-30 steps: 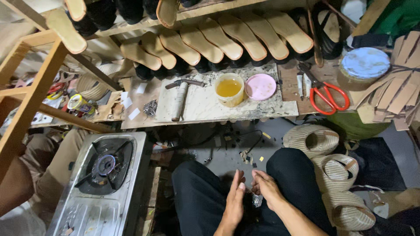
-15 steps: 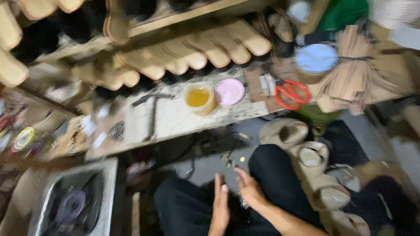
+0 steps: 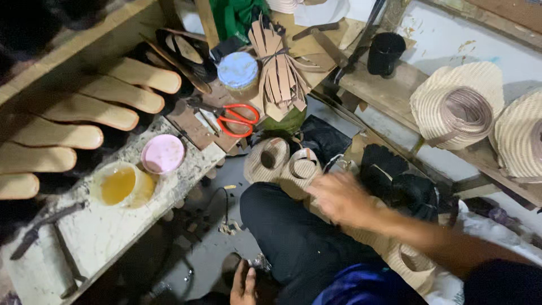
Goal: The person sits on the floor holding a woven shoe upper band and presses a small leather strip against its edge. They repeatedly dip a finger into a cup of glue on the bench, apply it to the strip and the band, and press the pieces together, setting finished bands aside.
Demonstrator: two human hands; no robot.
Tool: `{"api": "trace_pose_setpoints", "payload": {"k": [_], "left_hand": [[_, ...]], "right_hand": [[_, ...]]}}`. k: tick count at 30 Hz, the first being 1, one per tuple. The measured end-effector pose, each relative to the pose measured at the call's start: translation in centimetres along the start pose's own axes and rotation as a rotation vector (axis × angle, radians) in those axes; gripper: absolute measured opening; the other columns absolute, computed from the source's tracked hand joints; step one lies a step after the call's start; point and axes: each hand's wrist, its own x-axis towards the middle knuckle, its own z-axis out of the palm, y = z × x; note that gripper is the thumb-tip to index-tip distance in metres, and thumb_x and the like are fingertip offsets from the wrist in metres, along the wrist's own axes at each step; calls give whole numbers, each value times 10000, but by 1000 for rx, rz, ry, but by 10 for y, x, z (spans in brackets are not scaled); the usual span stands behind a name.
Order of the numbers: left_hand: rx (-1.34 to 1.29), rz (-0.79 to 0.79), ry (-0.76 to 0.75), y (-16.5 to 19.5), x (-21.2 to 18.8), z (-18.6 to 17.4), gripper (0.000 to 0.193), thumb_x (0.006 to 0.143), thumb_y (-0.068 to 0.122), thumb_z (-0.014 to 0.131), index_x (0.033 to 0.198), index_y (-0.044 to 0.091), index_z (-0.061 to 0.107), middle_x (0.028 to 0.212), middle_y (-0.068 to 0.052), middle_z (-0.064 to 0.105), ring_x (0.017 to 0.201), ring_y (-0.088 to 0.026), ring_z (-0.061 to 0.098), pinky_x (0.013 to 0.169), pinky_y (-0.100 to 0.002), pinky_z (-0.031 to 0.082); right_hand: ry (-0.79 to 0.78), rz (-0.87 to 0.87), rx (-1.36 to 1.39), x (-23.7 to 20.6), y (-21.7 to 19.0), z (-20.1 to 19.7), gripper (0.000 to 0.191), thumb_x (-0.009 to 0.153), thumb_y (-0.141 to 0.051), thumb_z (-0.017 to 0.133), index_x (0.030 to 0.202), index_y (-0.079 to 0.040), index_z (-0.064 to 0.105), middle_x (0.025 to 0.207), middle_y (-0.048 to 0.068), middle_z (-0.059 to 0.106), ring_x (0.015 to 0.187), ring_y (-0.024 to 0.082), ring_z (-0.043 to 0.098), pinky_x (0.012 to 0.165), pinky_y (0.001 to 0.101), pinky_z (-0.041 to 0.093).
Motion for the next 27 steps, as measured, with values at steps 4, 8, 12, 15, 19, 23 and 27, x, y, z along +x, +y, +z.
{"api": "trace_pose_setpoints", "payload": {"k": [4, 8, 12, 15, 19, 23, 27], "left_hand": [[118, -22, -68, 5, -18, 11, 598, 906, 284, 670, 1426, 12, 555, 1317, -183, 712, 1252, -279, 673, 1065, -358, 488], [381, 95, -78, 10, -24, 16, 564, 905, 330, 691, 1371, 27, 594, 1371, -165, 644, 1307, -274, 609, 1085, -367, 456], [461, 279, -88, 8, -28, 16, 552, 908, 364, 672, 1354, 44, 615, 1362, -194, 646, 1321, -307, 587, 1102, -375, 428], [487, 256, -110, 6, -32, 13, 549, 913, 381, 648, 1353, 53, 614, 1367, -183, 644, 1323, -309, 587, 1105, -376, 428], [506, 237, -126, 5, -41, 17, 554, 908, 384, 647, 1360, 65, 609, 1371, -176, 637, 1315, -310, 586, 1093, -377, 437], [490, 264, -133, 8, -51, 26, 554, 916, 374, 651, 1363, 52, 592, 1369, -184, 640, 1315, -315, 590, 1101, -380, 434], [563, 253, -149, 18, -55, 34, 543, 933, 371, 658, 1373, 60, 591, 1361, -187, 638, 1304, -318, 585, 1098, -373, 431]], "right_hand": [[102, 130, -382, -13, 55, -106, 533, 781, -235, 726, 1265, -28, 636, 1284, 194, 640, 1185, 351, 593, 985, 566, 438], [153, 228, -935, -45, 92, -163, 682, 874, -329, 768, 1399, 49, 552, 1428, 236, 590, 1325, 359, 577, 1046, 539, 456], [148, 542, -572, -62, 138, -161, 820, 813, -321, 829, 1452, 53, 476, 1394, 285, 566, 1381, 438, 530, 1152, 529, 441], [201, 598, -353, -71, 161, -158, 898, 790, -193, 863, 1485, 141, 402, 1394, 333, 555, 1343, 446, 556, 1126, 497, 457], [381, 536, -35, -76, 141, -168, 755, 968, -110, 766, 1541, 122, 333, 1404, 300, 581, 1278, 350, 610, 1095, 428, 496], [483, 450, 109, -56, 85, -177, 853, 886, -90, 716, 1585, 117, 275, 1400, 277, 565, 1205, 317, 618, 986, 377, 519], [441, 253, -113, -30, 40, -161, 890, 760, 17, 791, 1506, 160, 327, 1374, 376, 546, 1195, 428, 622, 982, 426, 521]]}}
